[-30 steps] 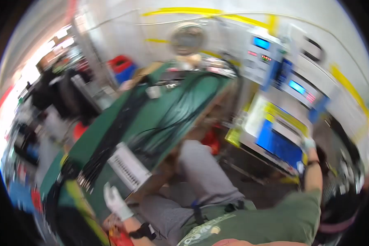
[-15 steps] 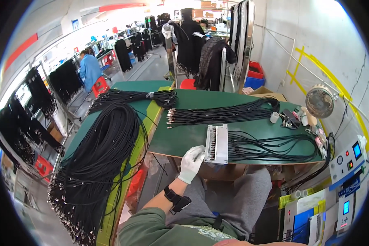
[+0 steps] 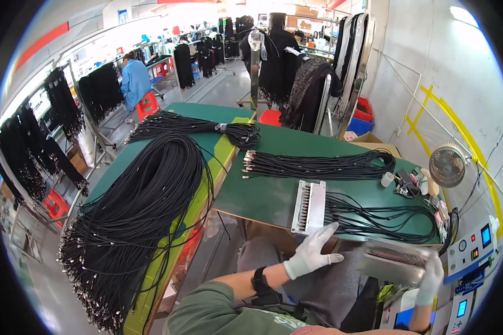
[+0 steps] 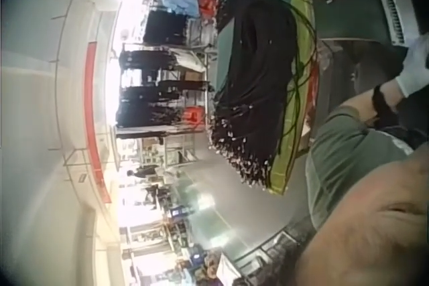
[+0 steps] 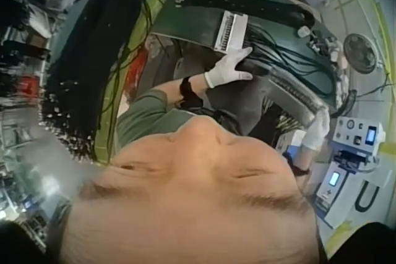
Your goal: The person gathers a bundle of cables, aligns the connectors into a metal jig, and carries it to a machine for processing. After removing the cables from the jig, the person wraps tape around the bundle and sets it aside.
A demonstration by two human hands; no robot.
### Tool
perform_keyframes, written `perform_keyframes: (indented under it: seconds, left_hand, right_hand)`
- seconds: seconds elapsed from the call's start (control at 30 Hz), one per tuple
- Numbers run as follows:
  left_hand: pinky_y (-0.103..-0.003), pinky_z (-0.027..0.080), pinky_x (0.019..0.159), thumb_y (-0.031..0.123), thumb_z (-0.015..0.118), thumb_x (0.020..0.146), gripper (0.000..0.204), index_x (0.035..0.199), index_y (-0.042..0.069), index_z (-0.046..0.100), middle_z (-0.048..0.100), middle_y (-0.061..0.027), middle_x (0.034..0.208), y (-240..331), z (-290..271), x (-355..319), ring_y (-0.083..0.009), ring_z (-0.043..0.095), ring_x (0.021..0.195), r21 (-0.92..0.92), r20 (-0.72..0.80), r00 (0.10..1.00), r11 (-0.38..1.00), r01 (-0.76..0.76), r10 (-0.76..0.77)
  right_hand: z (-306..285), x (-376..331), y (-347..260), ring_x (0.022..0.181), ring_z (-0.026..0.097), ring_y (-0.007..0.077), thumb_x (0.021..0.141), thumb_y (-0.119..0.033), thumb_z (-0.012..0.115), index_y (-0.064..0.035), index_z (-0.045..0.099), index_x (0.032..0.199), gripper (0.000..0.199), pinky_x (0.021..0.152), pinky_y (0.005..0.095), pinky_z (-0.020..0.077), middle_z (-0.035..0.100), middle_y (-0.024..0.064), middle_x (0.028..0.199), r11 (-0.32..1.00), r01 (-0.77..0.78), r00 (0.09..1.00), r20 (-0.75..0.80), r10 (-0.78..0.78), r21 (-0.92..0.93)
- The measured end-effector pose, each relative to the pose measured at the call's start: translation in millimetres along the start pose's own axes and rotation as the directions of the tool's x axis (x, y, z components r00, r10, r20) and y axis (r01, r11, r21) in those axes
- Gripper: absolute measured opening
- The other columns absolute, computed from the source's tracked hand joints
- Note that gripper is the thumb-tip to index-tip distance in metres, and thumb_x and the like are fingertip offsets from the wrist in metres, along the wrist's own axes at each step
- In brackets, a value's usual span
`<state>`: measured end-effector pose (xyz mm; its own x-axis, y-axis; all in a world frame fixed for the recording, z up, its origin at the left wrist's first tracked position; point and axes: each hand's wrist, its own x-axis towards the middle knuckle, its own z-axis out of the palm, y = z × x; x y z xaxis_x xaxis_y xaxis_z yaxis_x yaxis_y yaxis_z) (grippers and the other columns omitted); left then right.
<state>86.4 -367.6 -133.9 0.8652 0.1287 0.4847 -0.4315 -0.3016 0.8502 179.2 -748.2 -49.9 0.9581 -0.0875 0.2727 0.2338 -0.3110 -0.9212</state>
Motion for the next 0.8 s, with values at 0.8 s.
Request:
perform_keyframes:
  seconds: [0.8]
  left_hand:
    - [-0.033,0.050,0.100,0.004,0.073,0.088,0.041,0.127,-0.002,0.064,0.068,-0.0073,0.123,-96.1,-59.5,-31.0,-0.0168,0.064,0.111,-0.778,0.162,0.775,0.404,0.481,-0.610]
  right_hand:
    - [465.0,110.8,-22.0,0.099,0.063,0.0384,0.084,-0.059,0.063,-0.0075,0.075,0.103,0.056,0.087,0.0460,0.0514,0.067,0.0190,0.101,0.244,0.940,0.302,0.911,-0.279,-0.237]
